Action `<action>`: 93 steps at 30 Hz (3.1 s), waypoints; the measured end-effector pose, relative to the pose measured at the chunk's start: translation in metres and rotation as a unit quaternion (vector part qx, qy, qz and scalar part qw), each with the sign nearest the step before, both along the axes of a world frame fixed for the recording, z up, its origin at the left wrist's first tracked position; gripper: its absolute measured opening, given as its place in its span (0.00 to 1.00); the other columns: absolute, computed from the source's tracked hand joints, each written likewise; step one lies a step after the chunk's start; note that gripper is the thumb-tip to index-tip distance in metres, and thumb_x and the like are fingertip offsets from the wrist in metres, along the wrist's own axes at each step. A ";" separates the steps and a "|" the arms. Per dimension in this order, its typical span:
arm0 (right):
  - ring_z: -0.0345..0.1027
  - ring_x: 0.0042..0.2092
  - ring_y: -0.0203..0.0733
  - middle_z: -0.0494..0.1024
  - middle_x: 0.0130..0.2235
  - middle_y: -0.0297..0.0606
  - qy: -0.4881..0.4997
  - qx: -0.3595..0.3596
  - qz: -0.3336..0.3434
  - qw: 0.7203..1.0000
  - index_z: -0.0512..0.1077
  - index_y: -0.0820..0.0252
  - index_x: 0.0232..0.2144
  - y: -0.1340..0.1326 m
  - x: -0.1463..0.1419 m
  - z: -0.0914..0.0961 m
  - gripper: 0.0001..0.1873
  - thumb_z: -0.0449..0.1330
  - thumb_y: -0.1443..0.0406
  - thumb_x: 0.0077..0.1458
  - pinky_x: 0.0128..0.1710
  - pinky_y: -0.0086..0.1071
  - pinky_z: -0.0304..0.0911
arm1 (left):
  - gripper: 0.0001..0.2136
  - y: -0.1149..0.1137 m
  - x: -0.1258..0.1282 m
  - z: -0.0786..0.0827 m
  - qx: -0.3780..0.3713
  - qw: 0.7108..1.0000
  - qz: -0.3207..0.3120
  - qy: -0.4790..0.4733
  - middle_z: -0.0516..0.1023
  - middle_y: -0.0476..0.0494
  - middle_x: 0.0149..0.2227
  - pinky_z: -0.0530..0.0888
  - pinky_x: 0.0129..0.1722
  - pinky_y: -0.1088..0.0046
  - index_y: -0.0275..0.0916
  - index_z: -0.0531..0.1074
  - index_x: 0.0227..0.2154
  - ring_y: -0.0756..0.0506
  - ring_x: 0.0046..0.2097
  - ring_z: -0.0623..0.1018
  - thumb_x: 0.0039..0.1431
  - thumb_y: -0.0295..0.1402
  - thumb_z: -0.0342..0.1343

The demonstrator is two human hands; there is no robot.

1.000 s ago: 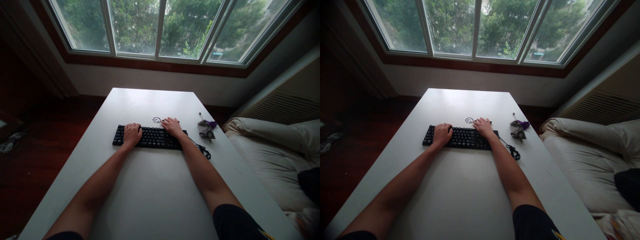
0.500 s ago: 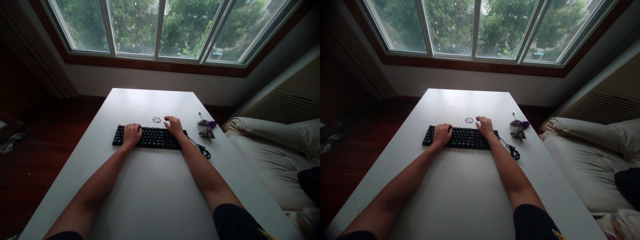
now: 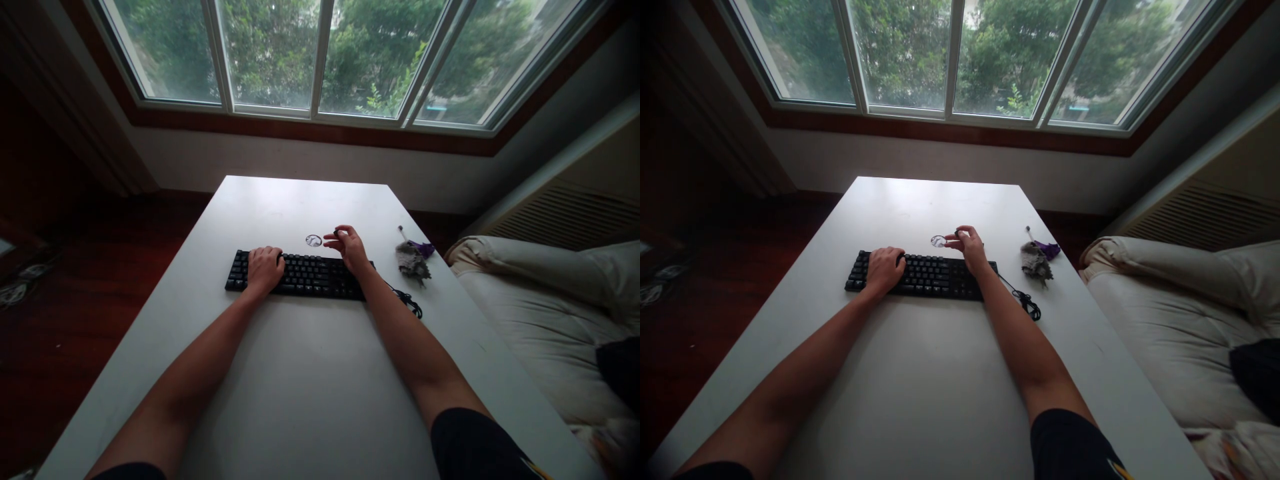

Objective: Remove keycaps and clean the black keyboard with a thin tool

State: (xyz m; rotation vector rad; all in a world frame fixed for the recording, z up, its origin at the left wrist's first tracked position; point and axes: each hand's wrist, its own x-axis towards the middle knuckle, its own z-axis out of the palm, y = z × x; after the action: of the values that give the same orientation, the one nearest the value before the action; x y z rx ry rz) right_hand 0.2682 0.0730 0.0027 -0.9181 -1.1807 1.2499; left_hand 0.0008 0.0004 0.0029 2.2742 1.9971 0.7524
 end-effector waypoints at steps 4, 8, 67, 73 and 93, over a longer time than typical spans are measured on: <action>0.80 0.34 0.42 0.84 0.37 0.36 0.053 -0.031 0.028 0.998 0.68 0.53 0.47 0.002 0.003 -0.004 0.18 0.62 0.51 0.60 0.42 0.38 0.74 | 0.13 0.000 0.000 0.001 -0.006 1.000 0.002 0.003 0.80 0.40 0.49 0.62 0.60 0.55 0.45 0.77 0.47 0.37 0.54 0.73 0.68 0.36 0.49; 0.80 0.36 0.41 0.84 0.38 0.37 0.063 -0.054 0.023 0.996 0.69 0.53 0.44 0.004 0.007 -0.008 0.16 0.63 0.51 0.59 0.42 0.36 0.74 | 0.12 0.000 0.000 0.000 0.000 1.000 0.001 0.004 0.80 0.40 0.49 0.62 0.59 0.55 0.44 0.77 0.47 0.37 0.53 0.73 0.68 0.36 0.49; 0.71 0.34 0.41 0.81 0.33 0.34 -0.455 0.157 0.108 0.870 0.81 0.52 0.40 -0.003 0.022 0.014 0.11 0.64 0.59 0.55 0.39 0.36 0.65 | 0.12 -0.001 0.001 0.002 -0.006 1.000 0.001 0.005 0.80 0.40 0.49 0.62 0.60 0.55 0.45 0.76 0.47 0.37 0.53 0.73 0.68 0.35 0.49; 0.71 0.35 0.41 0.81 0.34 0.33 -0.454 0.158 0.137 0.866 0.79 0.51 0.38 0.000 0.026 0.004 0.08 0.64 0.61 0.54 0.38 0.34 0.65 | 0.13 -0.001 0.001 0.001 -0.004 1.000 -0.002 0.004 0.79 0.40 0.49 0.62 0.59 0.55 0.44 0.76 0.47 0.37 0.53 0.73 0.68 0.36 0.49; 0.73 0.35 0.41 0.82 0.35 0.35 -0.396 0.091 0.145 0.902 0.80 0.54 0.35 0.004 0.028 -0.005 0.11 0.67 0.55 0.52 0.37 0.34 0.68 | 0.13 -0.001 0.001 0.002 -0.011 1.000 0.003 0.000 0.79 0.40 0.49 0.62 0.60 0.55 0.45 0.76 0.47 0.37 0.54 0.73 0.68 0.36 0.49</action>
State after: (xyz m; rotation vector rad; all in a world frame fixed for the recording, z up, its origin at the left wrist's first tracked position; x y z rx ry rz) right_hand 0.2959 0.0771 -0.0027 -1.1831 -2.1034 0.9730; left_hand 0.0023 -0.0005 0.0051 2.2572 2.0033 0.7276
